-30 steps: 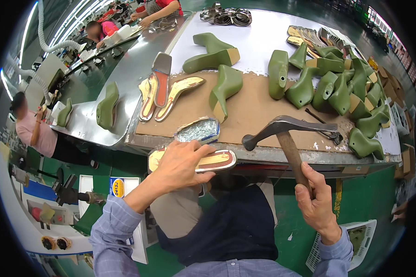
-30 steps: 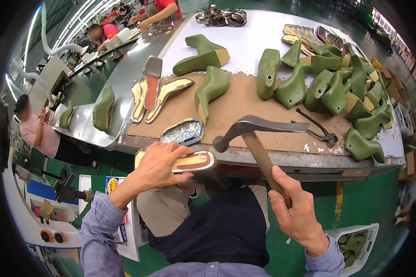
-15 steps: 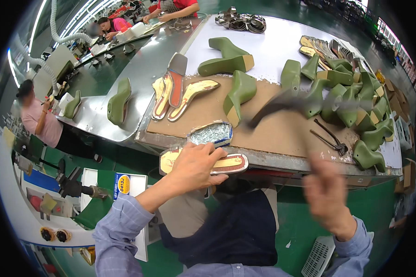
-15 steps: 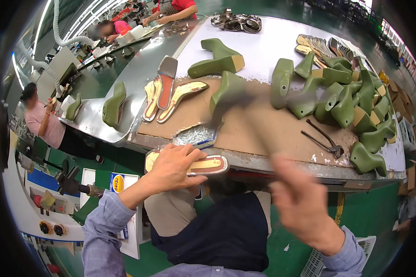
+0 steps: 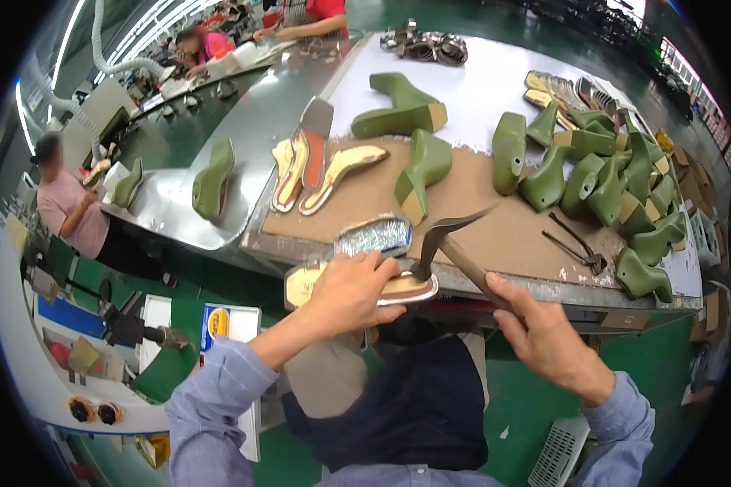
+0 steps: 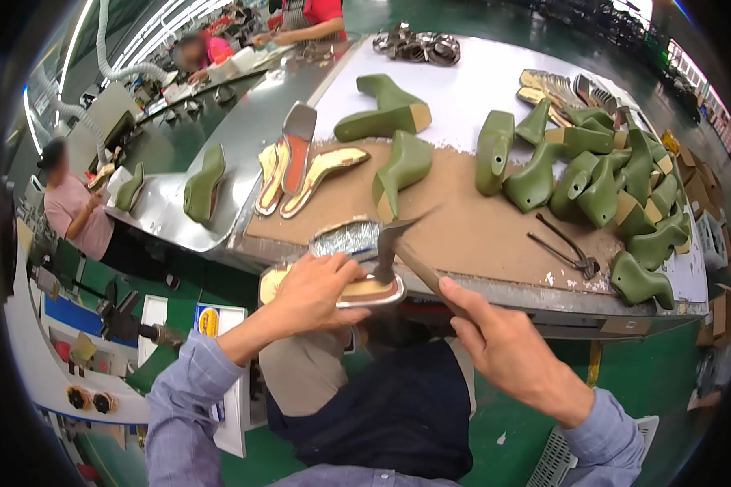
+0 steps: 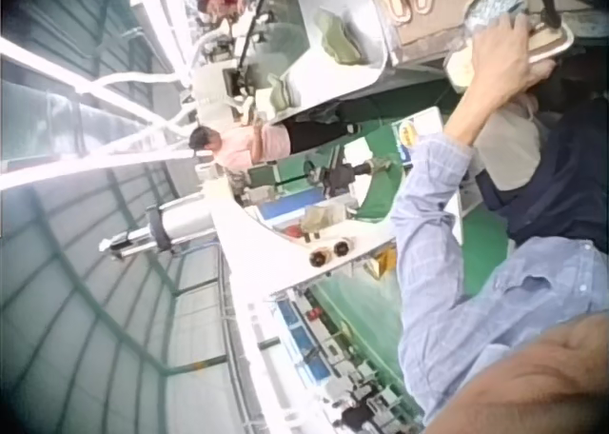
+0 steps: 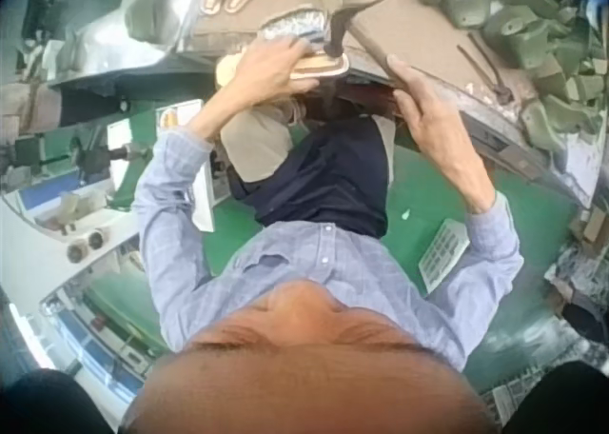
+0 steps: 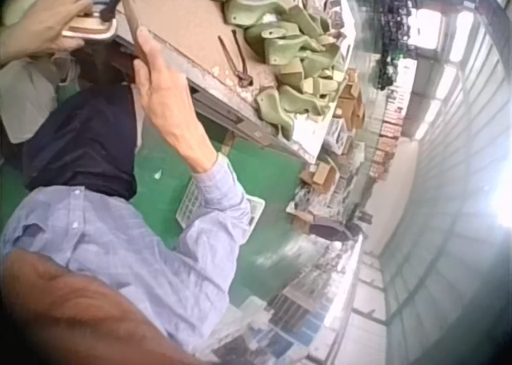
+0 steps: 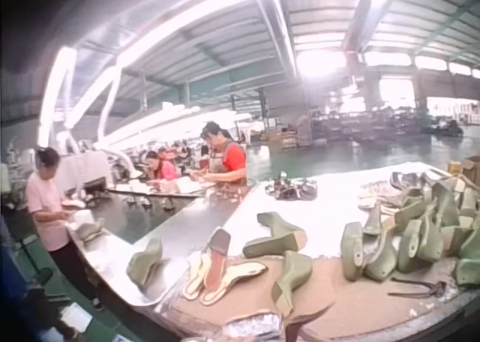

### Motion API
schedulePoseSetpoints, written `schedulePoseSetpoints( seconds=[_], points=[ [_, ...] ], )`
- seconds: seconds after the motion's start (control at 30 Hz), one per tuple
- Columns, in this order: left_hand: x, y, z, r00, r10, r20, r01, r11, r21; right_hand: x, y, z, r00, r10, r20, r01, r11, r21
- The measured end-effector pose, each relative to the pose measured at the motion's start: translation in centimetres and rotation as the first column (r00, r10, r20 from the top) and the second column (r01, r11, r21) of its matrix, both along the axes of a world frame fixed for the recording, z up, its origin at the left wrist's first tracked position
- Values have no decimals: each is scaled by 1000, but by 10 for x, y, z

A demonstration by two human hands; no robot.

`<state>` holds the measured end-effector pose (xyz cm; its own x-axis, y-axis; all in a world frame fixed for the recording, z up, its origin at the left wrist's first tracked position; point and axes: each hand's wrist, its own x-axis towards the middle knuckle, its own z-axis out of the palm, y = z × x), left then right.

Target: The person assembles green high-heeled shoes by attaching the sole to the upper part. They use a hammer to drive nails into the sole, securing it to the shoe upper. The person handles multiple shoes, picking up new uppers and soles, aligning them, and hammering them together on a workbench.

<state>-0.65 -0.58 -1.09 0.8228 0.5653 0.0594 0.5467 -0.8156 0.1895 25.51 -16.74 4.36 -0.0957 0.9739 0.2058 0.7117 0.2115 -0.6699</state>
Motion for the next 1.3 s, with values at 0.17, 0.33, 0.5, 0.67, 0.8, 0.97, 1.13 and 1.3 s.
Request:
schedulePoseSetpoints(
  seconds=[0.17, 0.33, 0.5, 0.67, 0.8, 0.97, 1.13, 1.3],
  points=[
    [-3, -1, 3, 1000, 4, -4, -4, 1000, 3, 21, 5, 47, 997, -41, -58, 63, 888, 455],
    [5, 0, 2, 1000, -1, -1, 1, 1000, -6, 7, -13, -4, 998, -36, -44, 39, 997, 73],
    [1, -4, -4, 1000, 15, -7, -15, 1000, 15, 16, 5, -26, 992, -104, 65, 93, 983, 159],
    [18, 8, 9, 981, -39, -192, 29, 998, -56, 65, 38, -90, 753, -351, 556, 265, 936, 232],
    [-15, 25, 81, 970, 223, 93, -195, 950, -243, 101, 32, -147, 717, -406, 566, 256, 909, 329],
    [-153, 95, 96, 288, 622, 728, -271, 782, -561, 90, 32, -146, 782, -398, 479, 251, 905, 344],
    [-243, 137, -23, 86, 768, 635, -701, 499, -509, 82, 41, -146, 781, -409, 473, 290, 907, 306],
    [-212, 167, -45, 327, 804, 497, -934, 197, 297, 84, 34, -143, 733, -428, 528, 319, 903, 289]
  ],
)
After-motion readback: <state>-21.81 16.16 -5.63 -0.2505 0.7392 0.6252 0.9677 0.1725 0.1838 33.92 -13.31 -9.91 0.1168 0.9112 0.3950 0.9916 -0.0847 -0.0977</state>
